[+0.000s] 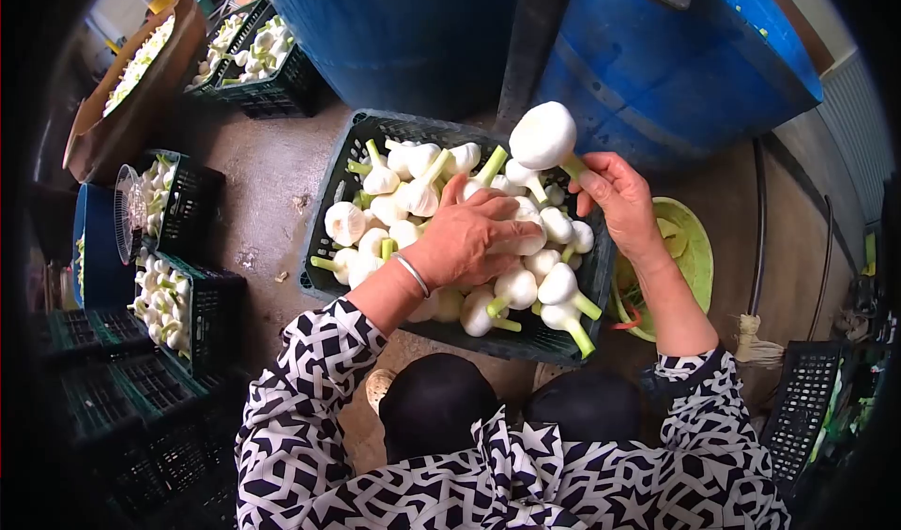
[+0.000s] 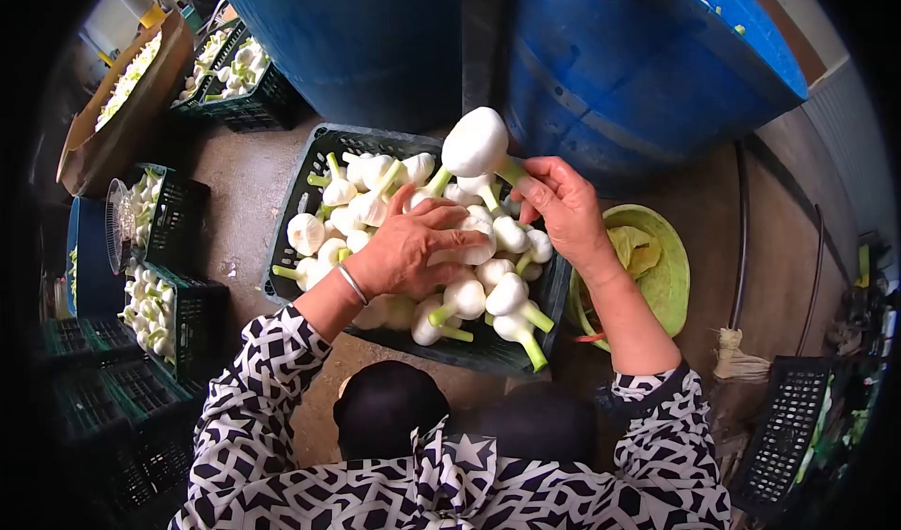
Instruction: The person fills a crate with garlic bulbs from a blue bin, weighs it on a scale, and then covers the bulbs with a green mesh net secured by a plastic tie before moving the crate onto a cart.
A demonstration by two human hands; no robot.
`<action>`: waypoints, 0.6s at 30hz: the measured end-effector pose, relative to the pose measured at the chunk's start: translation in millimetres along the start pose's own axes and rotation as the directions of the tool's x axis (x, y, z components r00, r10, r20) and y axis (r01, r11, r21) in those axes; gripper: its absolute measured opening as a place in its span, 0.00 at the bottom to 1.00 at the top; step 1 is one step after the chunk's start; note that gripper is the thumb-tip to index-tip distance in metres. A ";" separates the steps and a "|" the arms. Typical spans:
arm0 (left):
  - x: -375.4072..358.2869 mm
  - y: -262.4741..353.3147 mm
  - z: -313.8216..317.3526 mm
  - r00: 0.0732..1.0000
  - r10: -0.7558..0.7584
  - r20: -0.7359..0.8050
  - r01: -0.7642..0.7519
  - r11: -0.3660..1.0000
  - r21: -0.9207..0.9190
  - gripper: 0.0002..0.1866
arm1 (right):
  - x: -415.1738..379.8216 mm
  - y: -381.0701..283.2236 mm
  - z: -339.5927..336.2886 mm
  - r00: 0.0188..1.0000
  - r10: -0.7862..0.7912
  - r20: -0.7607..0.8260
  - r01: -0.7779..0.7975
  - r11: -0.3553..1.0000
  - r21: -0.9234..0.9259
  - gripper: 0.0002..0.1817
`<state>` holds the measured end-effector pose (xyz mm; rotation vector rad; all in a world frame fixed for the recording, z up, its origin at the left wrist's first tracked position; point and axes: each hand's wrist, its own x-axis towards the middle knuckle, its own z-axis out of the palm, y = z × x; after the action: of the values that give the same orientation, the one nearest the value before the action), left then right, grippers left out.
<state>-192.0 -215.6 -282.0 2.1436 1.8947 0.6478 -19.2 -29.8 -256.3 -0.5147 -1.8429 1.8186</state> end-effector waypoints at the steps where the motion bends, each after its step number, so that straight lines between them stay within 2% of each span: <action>1: -2.5 4.8 0.3 0.999 -0.045 -0.024 0.046 0.998 0.043 0.24 | 11.8 8.4 9.0 0.991 -0.122 0.049 0.131 0.927 -0.350 0.11; 2: -5.0 4.8 -2.3 0.999 -0.043 -0.027 0.044 0.998 0.040 0.24 | 17.0 14.2 12.2 0.967 -0.217 0.136 0.252 0.718 -0.649 0.11; 3: -10.5 1.9 -7.4 0.991 -0.107 -0.083 0.116 0.988 0.105 0.20 | 10.8 18.6 6.7 0.967 -0.216 0.135 0.251 0.712 -0.656 0.11; 4: -17.0 -4.7 -13.0 0.976 -0.167 -0.143 0.190 0.967 0.168 0.17 | 2.7 23.4 -0.3 0.974 -0.155 0.164 0.224 0.585 -0.779 0.11; 5: -22.1 -11.9 -15.9 0.947 -0.143 -0.288 0.212 0.951 0.224 0.10 | -3.7 24.1 -5.2 0.979 -0.085 0.186 0.204 0.437 -0.876 0.10; 6: -29.8 -18.1 -19.0 0.924 -0.189 -0.332 0.283 0.923 0.260 0.13 | -9.0 20.8 -10.7 0.976 -0.079 0.201 0.215 0.431 -0.876 0.10; 8: -33.1 -20.5 -23.2 0.879 -0.259 -0.400 0.372 0.897 0.238 0.20 | -18.9 2.9 -16.8 0.994 0.003 0.113 0.109 0.258 -0.960 0.10; 10: -27.4 -29.2 -13.3 0.927 -0.170 -0.335 0.279 0.908 0.311 0.35 | -19.6 -1.1 -15.4 0.991 -0.058 0.121 0.133 0.284 -0.950 0.11; 12: -12.4 -25.3 -16.5 0.961 -0.135 -0.243 0.204 0.935 0.289 0.40 | -13.3 0.9 -12.4 0.998 -0.042 0.053 0.067 0.661 -0.747 0.11; 13: -5.3 -25.8 -18.5 0.977 -0.084 -0.197 0.116 0.981 0.158 0.42 | -10.6 -1.1 -1.4 0.994 0.111 0.018 -0.079 0.802 -0.591 0.10; 14: 1.6 -18.2 -28.2 0.984 -0.164 -0.072 0.156 0.982 -0.107 0.42 | -3.2 8.0 6.4 0.993 0.118 0.023 -0.082 0.802 -0.591 0.10; 16: -6.6 -21.1 -23.2 0.972 -0.190 -0.139 0.167 0.973 -0.160 0.36 | 14.3 33.1 11.2 0.955 -0.209 0.212 0.292 0.517 -0.804 0.09; 17: -13.9 -23.6 -25.4 0.951 -0.242 -0.191 0.128 0.874 -0.468 0.33 | 23.5 33.1 7.2 0.957 -0.210 0.201 0.284 0.520 -0.806 0.09; 18: -23.0 -28.6 -30.1 0.927 -0.306 -0.217 0.058 0.688 -0.724 0.29 | 32.2 33.1 3.0 0.951 -0.130 0.280 0.308 0.338 -0.889 0.08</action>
<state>-232.8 -237.7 -272.2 1.3797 1.5666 1.4719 -49.3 -12.1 -286.5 -0.4316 -2.8109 0.4257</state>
